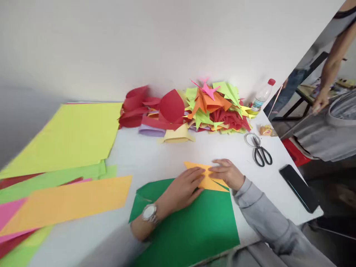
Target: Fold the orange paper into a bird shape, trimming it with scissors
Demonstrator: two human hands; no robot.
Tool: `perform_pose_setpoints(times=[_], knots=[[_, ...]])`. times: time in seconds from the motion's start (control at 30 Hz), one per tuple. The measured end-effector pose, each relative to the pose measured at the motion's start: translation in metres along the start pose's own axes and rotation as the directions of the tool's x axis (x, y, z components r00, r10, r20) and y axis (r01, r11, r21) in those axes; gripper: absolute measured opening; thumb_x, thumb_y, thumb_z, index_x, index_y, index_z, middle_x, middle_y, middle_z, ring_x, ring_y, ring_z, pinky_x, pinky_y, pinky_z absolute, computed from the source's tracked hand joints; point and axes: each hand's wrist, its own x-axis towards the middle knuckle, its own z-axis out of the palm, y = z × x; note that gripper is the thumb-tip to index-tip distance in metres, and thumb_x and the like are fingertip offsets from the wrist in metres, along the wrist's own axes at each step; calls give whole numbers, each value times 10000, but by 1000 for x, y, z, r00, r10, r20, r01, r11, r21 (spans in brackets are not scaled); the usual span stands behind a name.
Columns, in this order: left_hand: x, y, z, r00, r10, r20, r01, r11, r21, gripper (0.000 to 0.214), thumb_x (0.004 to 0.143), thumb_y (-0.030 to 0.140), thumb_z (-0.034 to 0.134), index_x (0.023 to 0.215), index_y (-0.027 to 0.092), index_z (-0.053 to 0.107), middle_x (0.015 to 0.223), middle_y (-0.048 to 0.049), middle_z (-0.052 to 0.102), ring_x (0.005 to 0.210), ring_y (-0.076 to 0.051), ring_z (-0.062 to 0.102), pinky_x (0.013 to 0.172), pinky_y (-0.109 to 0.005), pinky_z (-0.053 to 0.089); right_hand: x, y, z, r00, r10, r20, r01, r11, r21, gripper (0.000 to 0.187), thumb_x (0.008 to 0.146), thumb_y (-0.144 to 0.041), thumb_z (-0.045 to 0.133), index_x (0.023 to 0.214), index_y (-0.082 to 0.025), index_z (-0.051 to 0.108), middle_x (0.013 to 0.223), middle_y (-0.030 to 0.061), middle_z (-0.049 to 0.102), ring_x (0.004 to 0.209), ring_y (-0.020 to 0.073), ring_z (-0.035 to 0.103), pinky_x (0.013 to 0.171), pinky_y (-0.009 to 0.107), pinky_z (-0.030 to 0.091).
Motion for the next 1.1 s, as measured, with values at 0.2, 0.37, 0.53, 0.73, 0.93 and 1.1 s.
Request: perform_pose_setpoints(times=[0.2,0.37,0.53,0.73,0.93,1.1], knots=[[2,3,6,999,-43,6,43,999,-21,288,937,293,514,1119,118,654,1214,-148,664,1156,-284,578,969,-448,508,-12,-1,-12,998,52,34,-54,995,85,234,925,-239,520,1068,-223,704,1164,36,714,1261,248,506,976,427,425],[2,10,8,998,-57,-36,57,998,-12,315,939,315,513,1139,106,640,1177,-158,673,1097,-288,585,917,-445,502,-11,-1,-24,991,85,105,-100,985,140,273,856,-261,564,1098,-231,686,1185,47,703,1286,278,473,1034,493,351],[3,8,6,996,-81,-24,80,996,-47,346,943,333,500,1174,103,617,1179,-146,668,1078,-279,576,910,-428,489,-10,-3,-29,977,138,165,-166,971,171,274,859,-224,575,1111,-244,682,1191,43,701,1303,271,461,1074,503,288],[2,12,7,996,-86,-12,85,996,-35,327,932,299,508,1170,107,623,1196,-146,659,1080,-279,574,902,-426,489,-3,-8,-22,938,345,24,-336,892,303,173,876,-327,660,1024,-258,715,987,42,760,1141,233,599,1041,469,349],[3,19,7,995,-93,-19,93,996,-1,304,919,279,514,1125,100,646,1145,-142,677,1037,-282,591,868,-411,487,7,-14,-15,888,459,-25,-420,832,364,97,829,-352,715,861,-260,724,818,15,754,1024,234,640,1035,481,337],[5,24,7,993,-111,-33,111,994,10,289,909,253,513,1109,99,653,1103,-145,682,992,-280,601,835,-410,481,17,-17,-9,820,568,-67,-514,783,350,275,858,-380,661,636,-224,622,717,19,672,908,219,640,953,440,384]])
